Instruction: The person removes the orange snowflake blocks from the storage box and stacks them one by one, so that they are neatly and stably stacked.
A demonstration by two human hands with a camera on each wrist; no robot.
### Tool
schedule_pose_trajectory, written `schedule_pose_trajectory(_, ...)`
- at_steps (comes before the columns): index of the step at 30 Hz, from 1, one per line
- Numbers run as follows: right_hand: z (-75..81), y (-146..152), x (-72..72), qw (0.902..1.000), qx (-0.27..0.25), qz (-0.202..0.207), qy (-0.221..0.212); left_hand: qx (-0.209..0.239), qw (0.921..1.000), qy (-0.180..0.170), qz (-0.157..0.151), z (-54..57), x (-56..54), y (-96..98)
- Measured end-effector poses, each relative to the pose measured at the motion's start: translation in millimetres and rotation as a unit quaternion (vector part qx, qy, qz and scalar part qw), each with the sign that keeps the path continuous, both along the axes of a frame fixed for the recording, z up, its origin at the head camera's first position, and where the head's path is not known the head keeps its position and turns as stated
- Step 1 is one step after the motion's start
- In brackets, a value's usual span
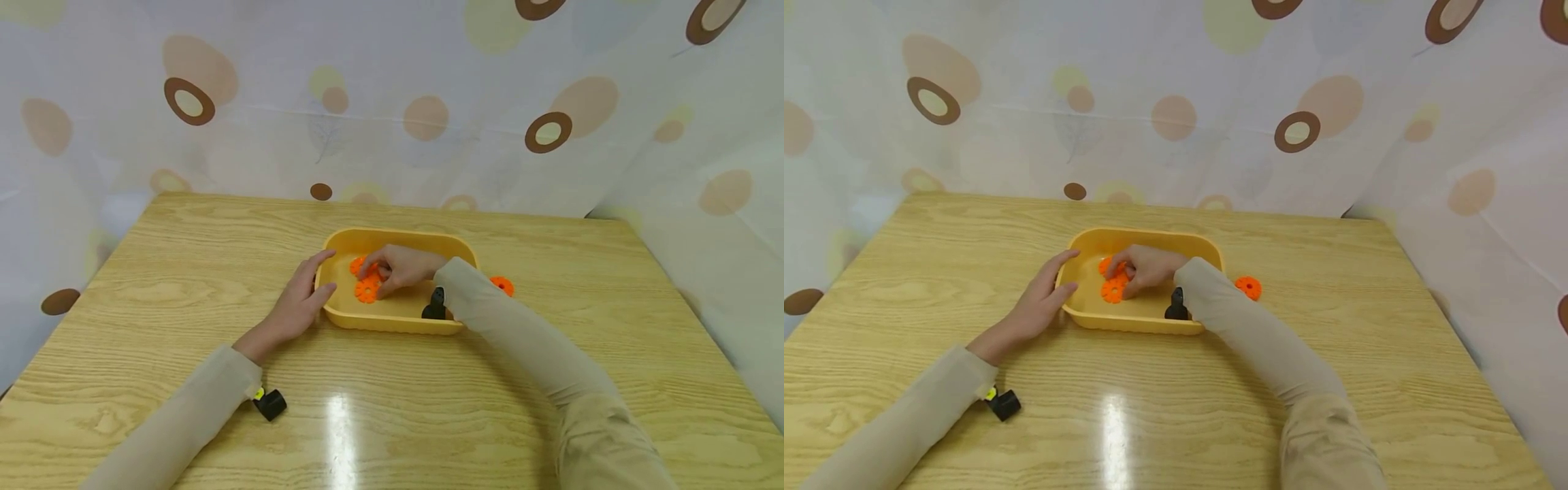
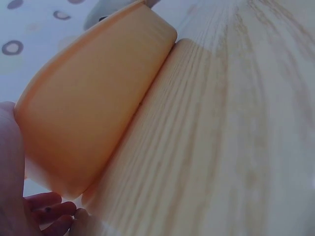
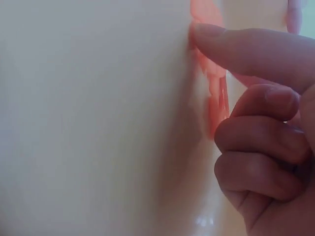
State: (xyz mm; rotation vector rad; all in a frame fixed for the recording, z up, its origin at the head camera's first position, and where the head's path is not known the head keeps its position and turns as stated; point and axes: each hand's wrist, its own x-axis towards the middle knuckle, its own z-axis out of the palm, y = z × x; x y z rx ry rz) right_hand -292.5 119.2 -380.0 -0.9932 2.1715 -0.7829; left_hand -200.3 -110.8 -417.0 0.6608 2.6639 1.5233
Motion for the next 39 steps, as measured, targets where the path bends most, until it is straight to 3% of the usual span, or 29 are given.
schedule_pose_trajectory(11,-1.9,3,-2.8,0.9990,-0.003,-0.024,0.037,0.006,0.9999,0.009,0.002,-2.4,-0.8,-0.4)
schedule_pose_trajectory(27,6.1,5,-0.6,0.9989,0.004,-0.045,0.013,0.006,0.9999,0.012,0.004,-4.2,0.0,-0.8)
schedule_pose_trajectory(34,13.9,8,0.4,0.9969,-0.022,-0.076,0.007,0.012,0.9999,0.011,0.005,-4.2,1.2,-0.4)
schedule_pose_trajectory(39,19.0,10,-1.2,0.9931,-0.061,-0.098,-0.020,0.008,0.9998,0.015,0.006,-4.8,0.0,-1.7)
